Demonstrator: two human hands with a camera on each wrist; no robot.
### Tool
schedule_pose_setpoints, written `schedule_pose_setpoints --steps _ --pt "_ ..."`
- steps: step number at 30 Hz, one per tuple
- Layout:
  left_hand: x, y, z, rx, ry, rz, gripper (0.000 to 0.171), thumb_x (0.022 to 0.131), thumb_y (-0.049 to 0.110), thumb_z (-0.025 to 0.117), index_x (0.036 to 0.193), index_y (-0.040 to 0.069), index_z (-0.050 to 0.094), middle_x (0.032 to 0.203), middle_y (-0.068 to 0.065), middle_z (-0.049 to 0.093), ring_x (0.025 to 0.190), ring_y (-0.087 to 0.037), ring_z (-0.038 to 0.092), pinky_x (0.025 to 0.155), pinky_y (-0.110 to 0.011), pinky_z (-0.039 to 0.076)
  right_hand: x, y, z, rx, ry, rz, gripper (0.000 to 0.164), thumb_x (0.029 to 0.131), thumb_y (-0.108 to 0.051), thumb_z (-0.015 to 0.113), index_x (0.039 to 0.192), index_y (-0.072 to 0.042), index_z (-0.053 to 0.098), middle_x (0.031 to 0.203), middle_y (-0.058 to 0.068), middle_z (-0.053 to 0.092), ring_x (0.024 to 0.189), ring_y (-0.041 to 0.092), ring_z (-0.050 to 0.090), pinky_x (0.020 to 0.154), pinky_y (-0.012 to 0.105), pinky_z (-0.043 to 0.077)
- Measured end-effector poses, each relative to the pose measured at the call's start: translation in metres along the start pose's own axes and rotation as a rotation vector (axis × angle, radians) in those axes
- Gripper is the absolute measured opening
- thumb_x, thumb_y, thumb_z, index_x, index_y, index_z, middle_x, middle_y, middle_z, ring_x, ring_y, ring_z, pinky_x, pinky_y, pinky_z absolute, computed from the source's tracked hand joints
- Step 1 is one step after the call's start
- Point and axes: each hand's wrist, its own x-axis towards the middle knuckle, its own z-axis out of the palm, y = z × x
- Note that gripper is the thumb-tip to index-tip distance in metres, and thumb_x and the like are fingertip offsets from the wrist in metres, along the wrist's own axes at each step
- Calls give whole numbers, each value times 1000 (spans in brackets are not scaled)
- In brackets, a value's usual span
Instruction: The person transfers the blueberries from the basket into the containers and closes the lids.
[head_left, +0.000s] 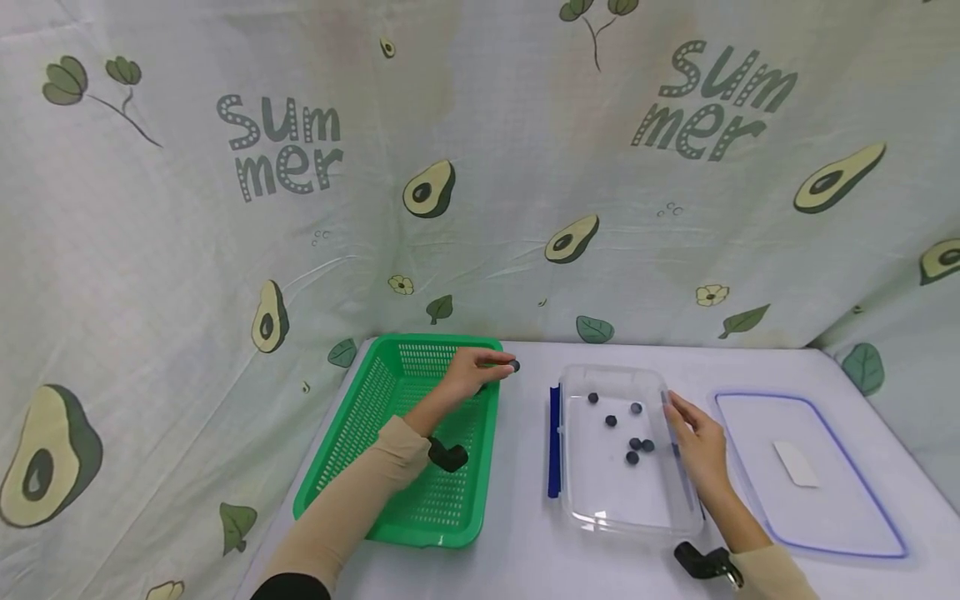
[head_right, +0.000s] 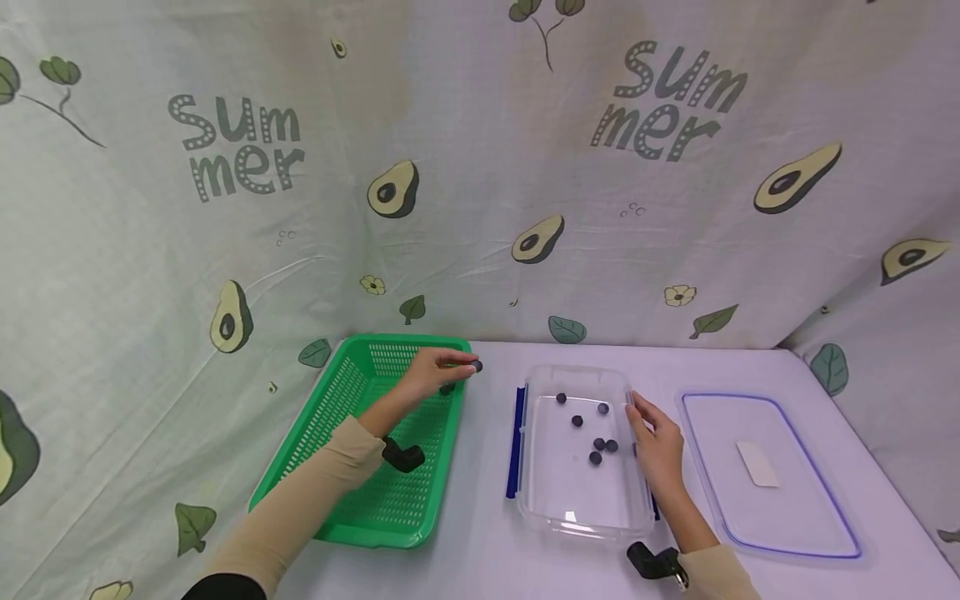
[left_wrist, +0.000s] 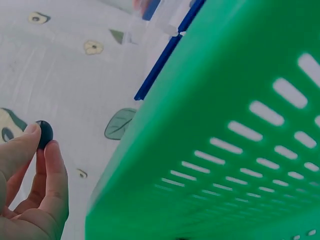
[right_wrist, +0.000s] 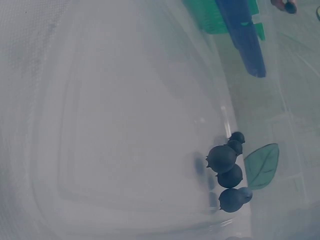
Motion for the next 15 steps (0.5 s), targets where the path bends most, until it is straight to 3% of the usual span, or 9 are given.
schedule_pose_setpoints --steps 8,15 --pt "6 6 17 -11 -21 21 27 92 10 73 117 0 73 116 -12 70 103 -23 69 88 -34 55 2 0 0 22 5 -11 44 102 -30 60 138 -5 59 133 15 61 104 -12 46 79 4 36" --pt "9 15 33 -49 -50 6 26 92 10 73 116 -1 72 115 -13 71 101 -23 70 88 -32 56 4 1 0 19 1 -14 45 102 -31 60 139 -6 59 134 14 61 105 -9 48 78 4 37"
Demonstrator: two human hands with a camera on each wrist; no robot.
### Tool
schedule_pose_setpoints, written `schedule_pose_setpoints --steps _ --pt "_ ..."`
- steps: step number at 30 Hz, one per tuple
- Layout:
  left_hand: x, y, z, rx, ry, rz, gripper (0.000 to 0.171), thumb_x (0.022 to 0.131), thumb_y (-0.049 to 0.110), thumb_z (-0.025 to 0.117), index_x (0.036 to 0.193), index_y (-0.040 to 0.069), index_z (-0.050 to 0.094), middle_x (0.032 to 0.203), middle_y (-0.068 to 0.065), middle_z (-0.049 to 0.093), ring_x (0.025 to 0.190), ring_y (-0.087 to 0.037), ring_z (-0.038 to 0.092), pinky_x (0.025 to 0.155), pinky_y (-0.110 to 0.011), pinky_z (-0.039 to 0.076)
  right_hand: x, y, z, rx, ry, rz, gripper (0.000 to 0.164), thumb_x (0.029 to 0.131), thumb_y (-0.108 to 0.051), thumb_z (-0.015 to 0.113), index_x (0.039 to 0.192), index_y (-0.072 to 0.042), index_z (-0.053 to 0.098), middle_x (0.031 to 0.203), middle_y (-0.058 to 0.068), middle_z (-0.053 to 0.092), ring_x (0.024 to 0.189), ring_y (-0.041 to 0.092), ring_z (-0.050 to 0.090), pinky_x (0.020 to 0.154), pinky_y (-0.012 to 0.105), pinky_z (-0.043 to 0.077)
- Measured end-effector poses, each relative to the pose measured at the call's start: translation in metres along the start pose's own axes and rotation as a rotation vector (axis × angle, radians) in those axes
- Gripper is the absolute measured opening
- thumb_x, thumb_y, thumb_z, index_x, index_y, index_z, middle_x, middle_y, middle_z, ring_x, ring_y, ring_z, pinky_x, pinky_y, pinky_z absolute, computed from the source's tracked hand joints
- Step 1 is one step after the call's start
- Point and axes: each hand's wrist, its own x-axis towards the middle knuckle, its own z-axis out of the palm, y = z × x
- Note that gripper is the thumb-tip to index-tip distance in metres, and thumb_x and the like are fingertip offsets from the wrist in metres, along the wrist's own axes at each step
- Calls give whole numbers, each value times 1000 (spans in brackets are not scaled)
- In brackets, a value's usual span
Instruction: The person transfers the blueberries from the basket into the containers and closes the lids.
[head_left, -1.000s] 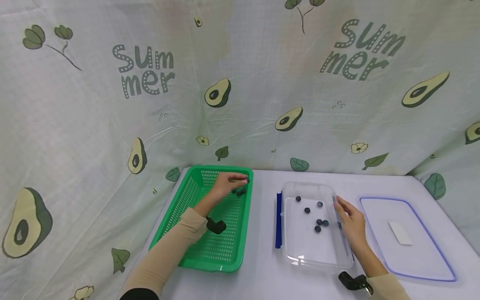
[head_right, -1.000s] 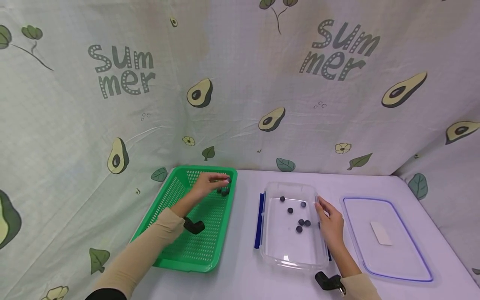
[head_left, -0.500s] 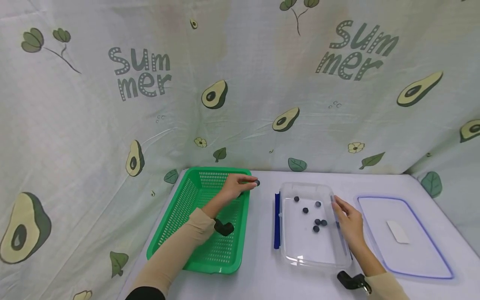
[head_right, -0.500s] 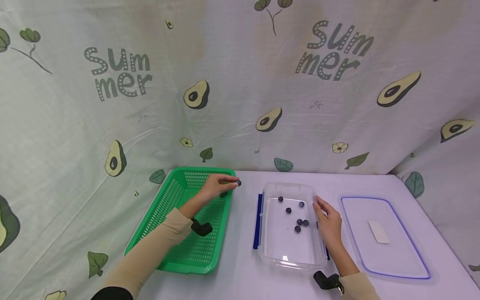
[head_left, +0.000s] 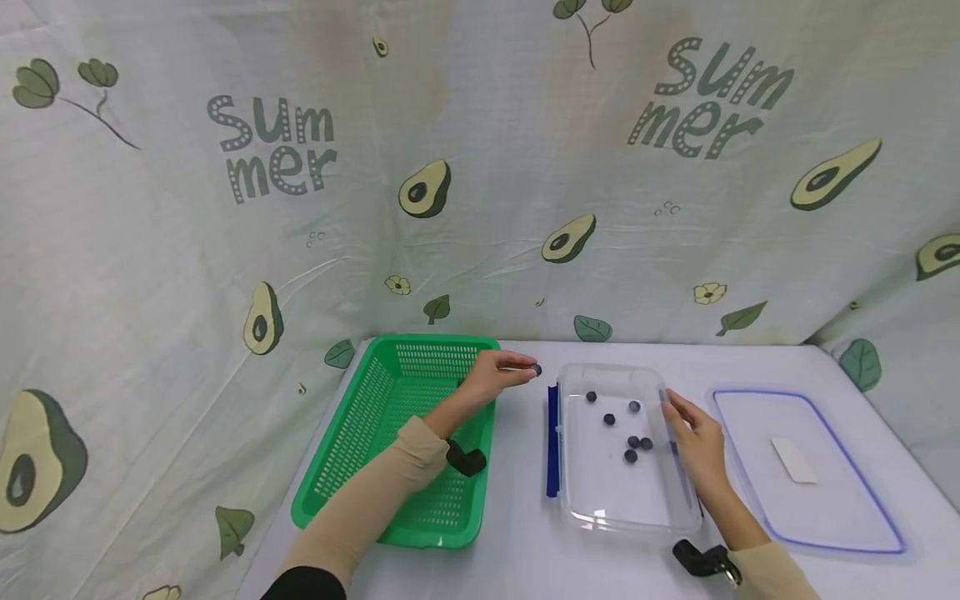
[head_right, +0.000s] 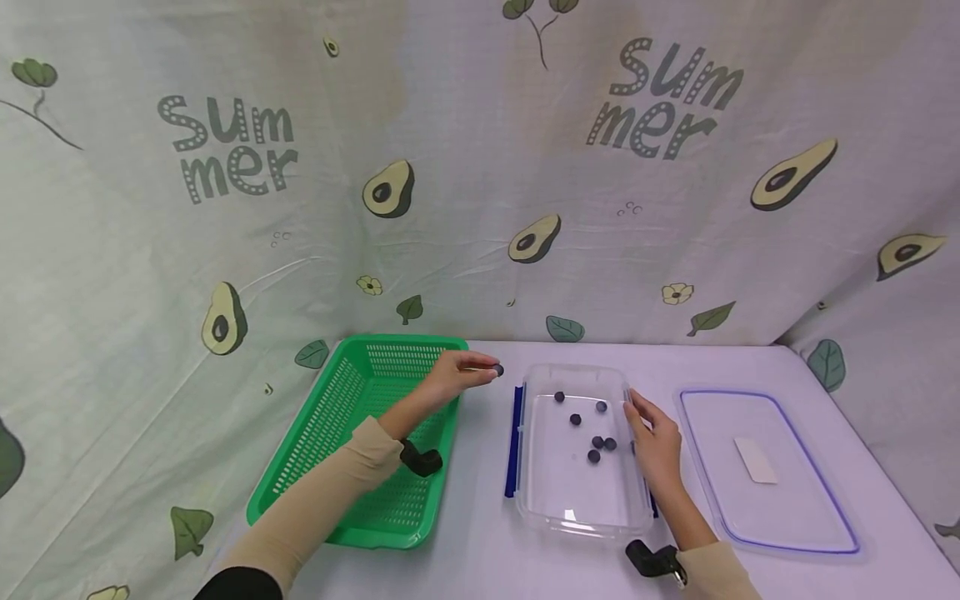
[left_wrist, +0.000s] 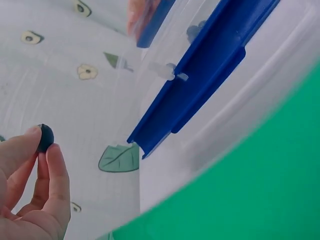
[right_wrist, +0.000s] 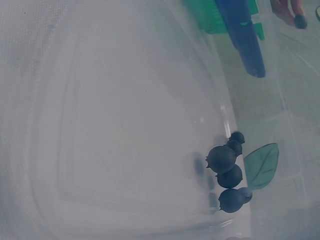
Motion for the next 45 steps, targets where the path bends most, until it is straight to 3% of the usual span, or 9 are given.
schedule_pose_setpoints --steps 6,12,15,19,23,27,31,40,45 --pt "8 -3 9 -20 -6 -23 26 92 14 75 115 3 74 113 -7 72 98 -19 70 87 -32 56 0 -1 0 10 -5 -3 45 102 -31 60 139 -6 59 134 14 61 106 -8 48 79 4 38" --pt "11 1 15 -28 -6 -42 25 91 16 76 114 6 75 111 -4 72 98 -18 70 88 -32 56 0 0 0 -9 -9 2 46 103 -33 58 139 -6 58 135 14 61 118 13 53 81 4 37" --pt "13 2 17 -36 -7 -40 24 91 15 76 113 6 75 110 -5 72 98 -17 70 87 -31 56 1 1 1 -15 0 6 45 103 -32 59 139 -6 59 134 14 62 116 7 53 88 7 35" --pt "15 4 20 -33 -15 -39 25 91 14 76 115 5 75 109 -5 73 98 -16 70 86 -30 56 1 1 1 -11 8 9 43 102 -30 60 138 -5 60 133 14 62 108 -9 47 102 23 39" --pt "16 6 26 -27 -29 -37 26 91 15 76 115 5 75 109 -4 73 99 -16 70 87 -30 56 1 1 1 -12 2 6 45 103 -31 59 139 -4 59 135 15 61 113 0 51 106 40 40" --pt "17 7 32 -13 -41 -48 26 91 17 76 115 8 75 107 -1 73 99 -14 69 88 -29 55 0 0 0 -23 -1 -6 46 103 -32 58 139 -3 58 134 17 60 119 18 54 100 25 41" --pt "18 6 38 -13 -46 -54 25 91 17 76 114 9 75 105 0 73 98 -12 69 86 -28 55 -1 -1 1 -29 2 -3 45 103 -31 59 138 -3 59 133 18 61 119 22 55 91 14 38" --pt "19 6 49 -1 -73 -55 26 90 19 77 115 11 76 104 4 73 94 -9 68 87 -27 54 1 -1 1 -23 5 13 44 103 -31 59 138 -5 59 134 14 62 118 13 54 96 18 38" --pt "19 3 57 -4 -78 -65 24 90 19 77 113 12 76 101 6 73 92 -7 68 84 -25 55 0 0 1 -26 6 3 44 103 -31 58 138 -4 59 132 16 62 119 19 55 103 32 41"
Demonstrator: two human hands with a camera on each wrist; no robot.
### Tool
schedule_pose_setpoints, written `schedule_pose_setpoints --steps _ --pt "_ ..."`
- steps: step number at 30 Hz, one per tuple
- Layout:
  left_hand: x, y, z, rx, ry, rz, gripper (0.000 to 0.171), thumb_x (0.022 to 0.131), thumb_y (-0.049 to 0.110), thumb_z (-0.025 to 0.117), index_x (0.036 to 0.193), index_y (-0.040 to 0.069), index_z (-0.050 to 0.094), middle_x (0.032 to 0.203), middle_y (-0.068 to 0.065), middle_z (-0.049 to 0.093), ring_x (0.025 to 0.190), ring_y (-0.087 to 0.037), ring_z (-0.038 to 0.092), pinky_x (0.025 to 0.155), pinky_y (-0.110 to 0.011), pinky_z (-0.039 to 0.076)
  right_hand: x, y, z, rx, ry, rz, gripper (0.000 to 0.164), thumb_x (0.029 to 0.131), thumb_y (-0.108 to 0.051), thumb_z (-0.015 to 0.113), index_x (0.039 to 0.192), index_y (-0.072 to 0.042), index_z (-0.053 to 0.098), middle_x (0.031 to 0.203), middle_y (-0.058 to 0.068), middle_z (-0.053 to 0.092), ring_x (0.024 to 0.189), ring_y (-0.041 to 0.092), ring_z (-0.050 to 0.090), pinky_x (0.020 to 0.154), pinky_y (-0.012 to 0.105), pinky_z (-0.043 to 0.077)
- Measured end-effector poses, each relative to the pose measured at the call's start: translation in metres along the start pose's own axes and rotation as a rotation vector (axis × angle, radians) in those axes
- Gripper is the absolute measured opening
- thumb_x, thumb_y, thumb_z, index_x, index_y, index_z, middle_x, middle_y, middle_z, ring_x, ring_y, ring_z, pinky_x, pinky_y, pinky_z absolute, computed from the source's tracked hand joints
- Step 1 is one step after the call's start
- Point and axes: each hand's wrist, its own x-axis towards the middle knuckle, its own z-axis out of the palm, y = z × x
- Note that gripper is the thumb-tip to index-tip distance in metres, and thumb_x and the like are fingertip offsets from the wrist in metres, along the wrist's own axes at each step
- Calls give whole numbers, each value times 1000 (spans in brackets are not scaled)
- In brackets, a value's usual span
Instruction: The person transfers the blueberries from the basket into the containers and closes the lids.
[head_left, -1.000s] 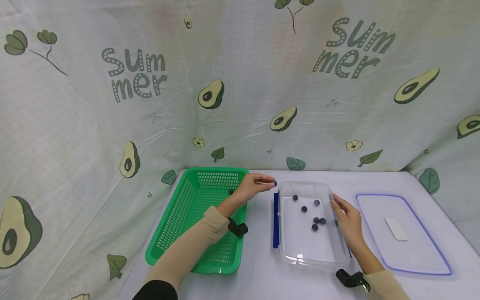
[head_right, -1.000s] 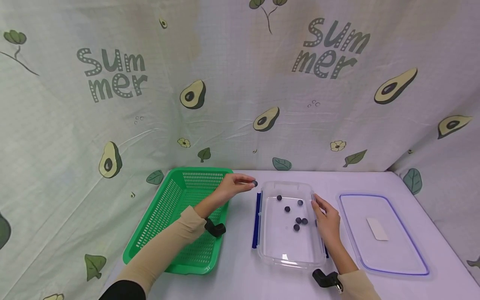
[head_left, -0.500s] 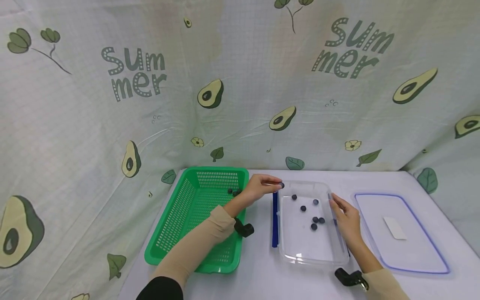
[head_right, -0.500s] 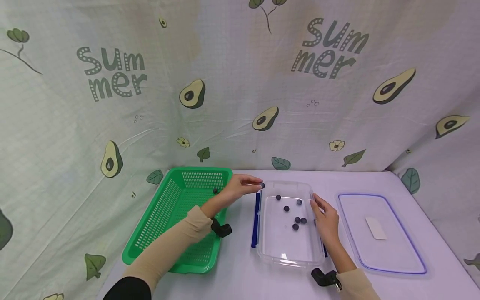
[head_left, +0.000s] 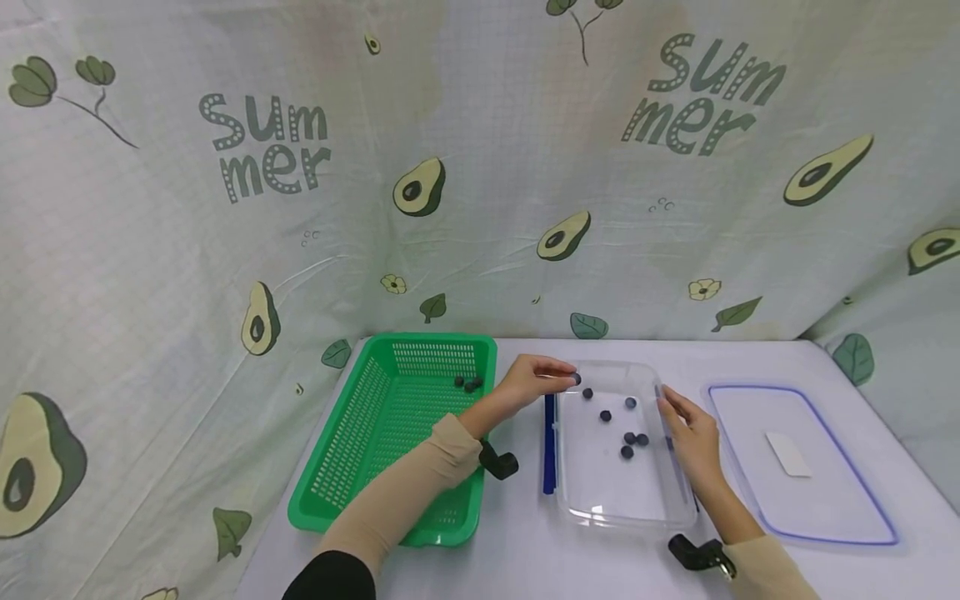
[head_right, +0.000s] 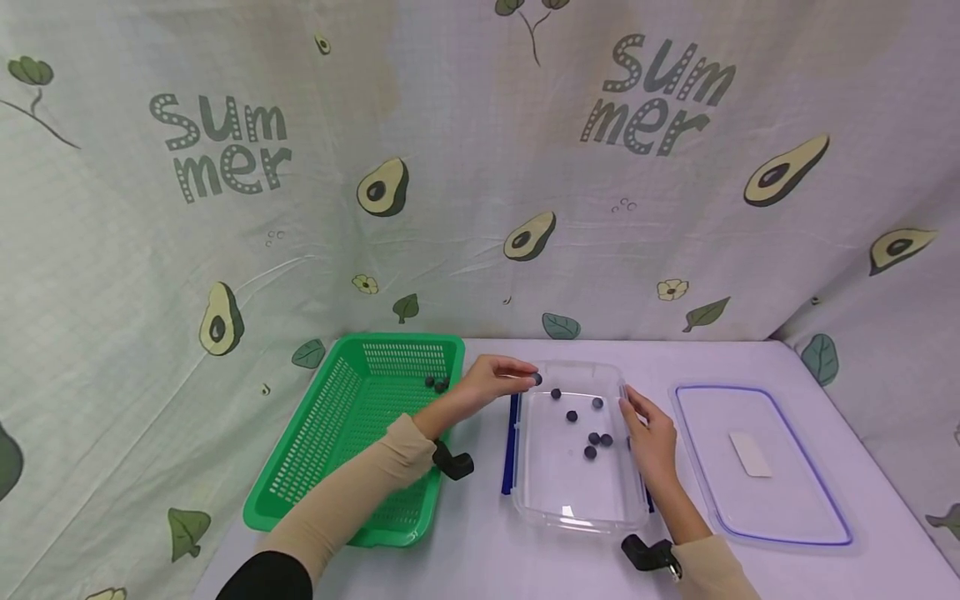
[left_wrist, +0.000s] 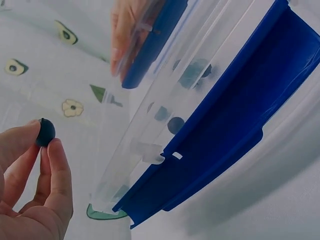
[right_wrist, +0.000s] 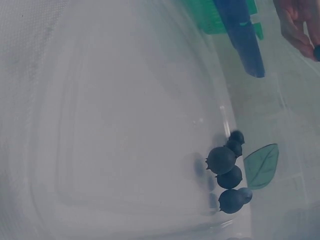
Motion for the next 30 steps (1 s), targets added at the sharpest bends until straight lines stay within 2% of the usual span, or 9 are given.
schedule_pose_setpoints --steps 6,14,15,19,21,22,23,26,30 --pt "1 -6 7 -18 -20 -7 22 89 16 78 111 10 77 99 5 73 88 -7 66 79 -23 56 -1 0 2 -6 1 -9 44 103 -31 58 137 -3 60 131 19 62 119 28 55 98 27 41" --pt "1 -13 17 11 -45 -10 28 88 18 79 113 4 75 96 7 74 86 -5 65 77 -21 54 0 1 2 5 -5 -15 44 103 -31 59 137 -3 60 131 18 62 120 27 55 101 34 41" --pt "1 -14 19 13 -42 -7 29 88 18 79 113 3 75 96 6 74 86 -5 65 77 -21 54 0 2 2 5 -5 -11 44 103 -31 59 137 -3 60 131 17 63 119 22 55 102 35 41" --pt "2 -14 20 12 -32 -2 27 88 16 79 112 3 75 97 4 74 87 -4 65 77 -21 53 1 3 3 7 -3 -2 43 103 -31 59 137 -5 60 131 14 63 111 1 53 99 23 40" --pt "2 -14 20 11 -33 -2 26 88 17 79 111 4 76 97 4 74 87 -4 65 77 -21 53 1 4 3 7 1 1 43 102 -32 59 137 -6 61 131 13 64 106 -9 48 100 25 40" --pt "2 -13 20 9 -34 -2 25 88 17 79 110 5 76 97 4 74 87 -4 65 77 -21 53 1 4 2 5 2 1 44 102 -32 59 137 -6 60 131 13 64 104 -11 47 100 25 40" --pt "2 -13 20 8 -32 -1 24 88 16 79 109 6 77 97 4 74 87 -4 65 77 -21 53 1 4 2 6 2 -1 44 103 -32 59 137 -6 60 131 14 63 104 -11 47 102 30 41" --pt "2 -12 20 10 -30 0 23 88 16 79 109 6 77 97 4 74 87 -5 65 77 -21 53 1 3 1 4 2 1 44 103 -32 59 137 -5 60 131 15 63 106 -6 50 106 42 40" --pt "2 -9 17 11 -37 2 25 88 16 79 111 5 76 97 4 74 88 -5 66 78 -21 54 1 0 0 -6 0 0 44 103 -32 58 138 -4 60 132 16 62 116 15 56 103 32 41"
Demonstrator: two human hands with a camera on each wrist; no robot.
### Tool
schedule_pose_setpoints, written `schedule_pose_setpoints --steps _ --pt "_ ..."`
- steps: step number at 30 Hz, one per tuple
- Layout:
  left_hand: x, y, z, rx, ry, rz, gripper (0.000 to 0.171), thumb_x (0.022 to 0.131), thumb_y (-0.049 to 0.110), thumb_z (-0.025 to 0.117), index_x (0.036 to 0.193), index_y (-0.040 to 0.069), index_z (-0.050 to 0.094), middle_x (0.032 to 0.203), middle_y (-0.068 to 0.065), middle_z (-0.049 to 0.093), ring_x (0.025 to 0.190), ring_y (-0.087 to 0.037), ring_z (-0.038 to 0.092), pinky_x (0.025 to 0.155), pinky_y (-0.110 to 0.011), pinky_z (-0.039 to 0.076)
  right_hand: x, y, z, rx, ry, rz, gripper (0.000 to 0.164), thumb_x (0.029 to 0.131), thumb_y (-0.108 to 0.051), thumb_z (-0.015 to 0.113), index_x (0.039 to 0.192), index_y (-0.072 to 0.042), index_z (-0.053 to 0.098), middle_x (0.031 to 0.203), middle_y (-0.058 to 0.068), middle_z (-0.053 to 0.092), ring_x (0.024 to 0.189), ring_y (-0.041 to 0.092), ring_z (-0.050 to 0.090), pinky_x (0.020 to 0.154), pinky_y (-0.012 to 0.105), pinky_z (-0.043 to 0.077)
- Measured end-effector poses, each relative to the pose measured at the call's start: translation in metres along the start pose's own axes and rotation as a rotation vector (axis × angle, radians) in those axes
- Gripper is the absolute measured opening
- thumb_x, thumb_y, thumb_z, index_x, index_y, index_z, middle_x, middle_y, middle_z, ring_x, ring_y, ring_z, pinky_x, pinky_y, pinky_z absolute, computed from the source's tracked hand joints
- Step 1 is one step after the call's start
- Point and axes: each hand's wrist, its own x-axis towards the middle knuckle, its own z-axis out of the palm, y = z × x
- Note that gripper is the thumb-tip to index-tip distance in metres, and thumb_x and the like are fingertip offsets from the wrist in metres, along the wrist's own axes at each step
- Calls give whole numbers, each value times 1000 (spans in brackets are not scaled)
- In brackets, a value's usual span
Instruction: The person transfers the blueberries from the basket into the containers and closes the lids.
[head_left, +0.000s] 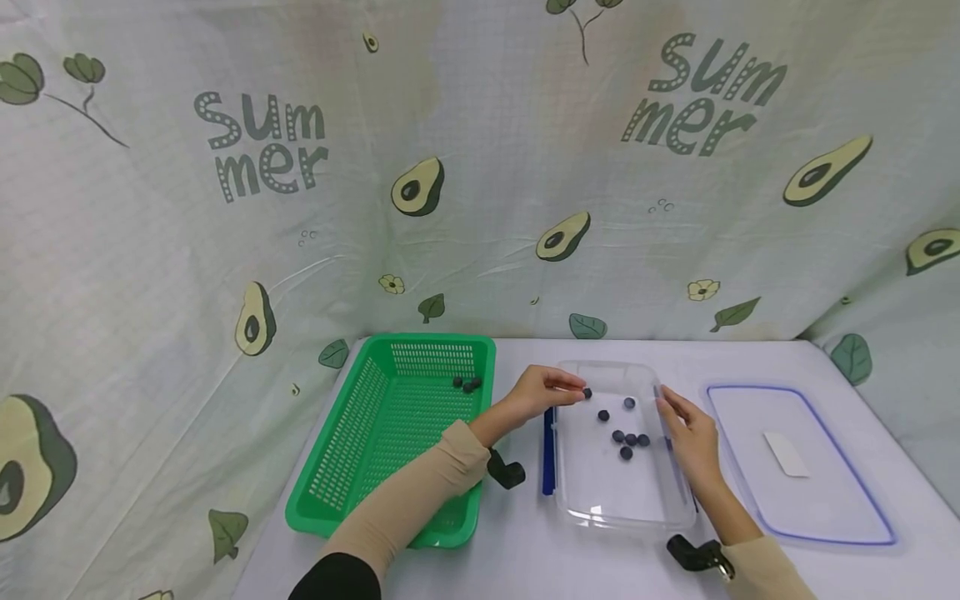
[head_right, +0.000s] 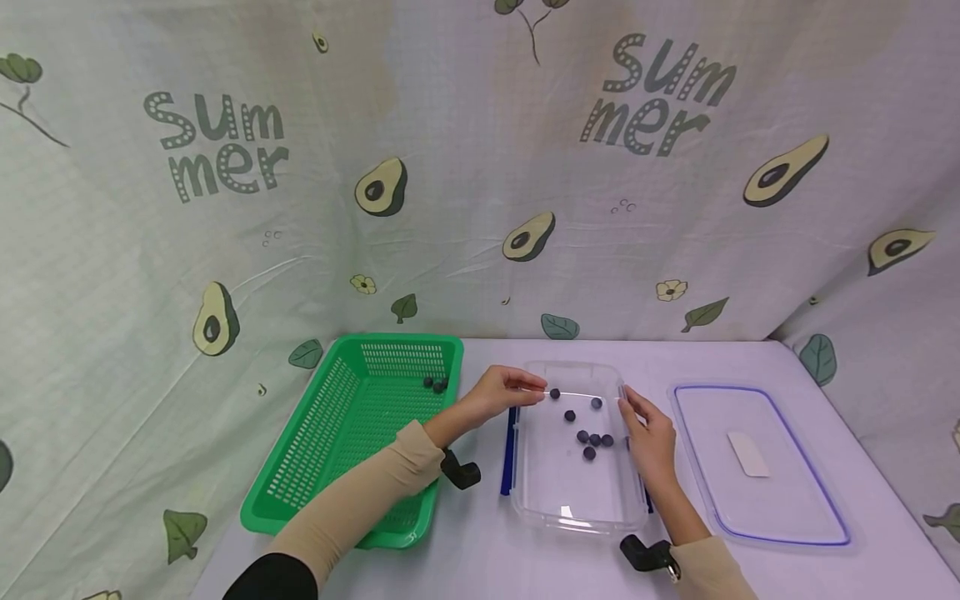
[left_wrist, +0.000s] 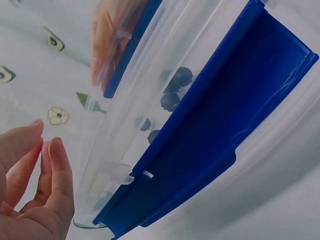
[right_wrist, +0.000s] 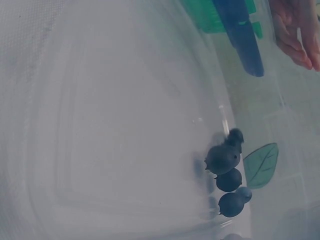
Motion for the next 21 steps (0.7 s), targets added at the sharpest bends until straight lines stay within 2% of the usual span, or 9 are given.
schedule_pose_setpoints --steps 2,6,9,16,21 --pt "-1 1 -3 0 1 4 25 89 17 78 111 5 76 98 5 74 88 -5 66 79 -21 54 -1 -1 0 2 -2 -6 45 103 -31 59 138 -3 59 132 17 62 120 25 55 99 25 40" --pt "-4 3 -11 3 20 13 25 89 17 78 112 7 76 99 5 74 89 -5 67 81 -22 55 -2 -3 0 0 -1 -11 45 103 -30 59 138 -3 59 133 18 61 122 30 54 90 13 37" --pt "-5 5 -20 -17 40 13 24 89 16 78 111 8 76 99 3 74 89 -7 68 81 -24 55 -3 -4 0 0 4 -3 44 103 -31 59 138 -4 59 133 16 61 121 28 54 90 11 36" --pt "-7 12 -44 -84 81 19 30 90 14 76 117 1 72 102 -3 74 93 -14 70 84 -28 57 -3 -5 0 8 1 15 43 102 -29 60 138 -4 59 134 15 61 118 16 53 98 20 38" --pt "-11 12 -60 -118 120 32 30 91 14 76 117 1 72 105 -5 74 99 -22 70 88 -35 56 -5 -5 0 8 10 8 43 102 -28 60 137 -4 60 133 16 61 113 7 54 91 12 36"
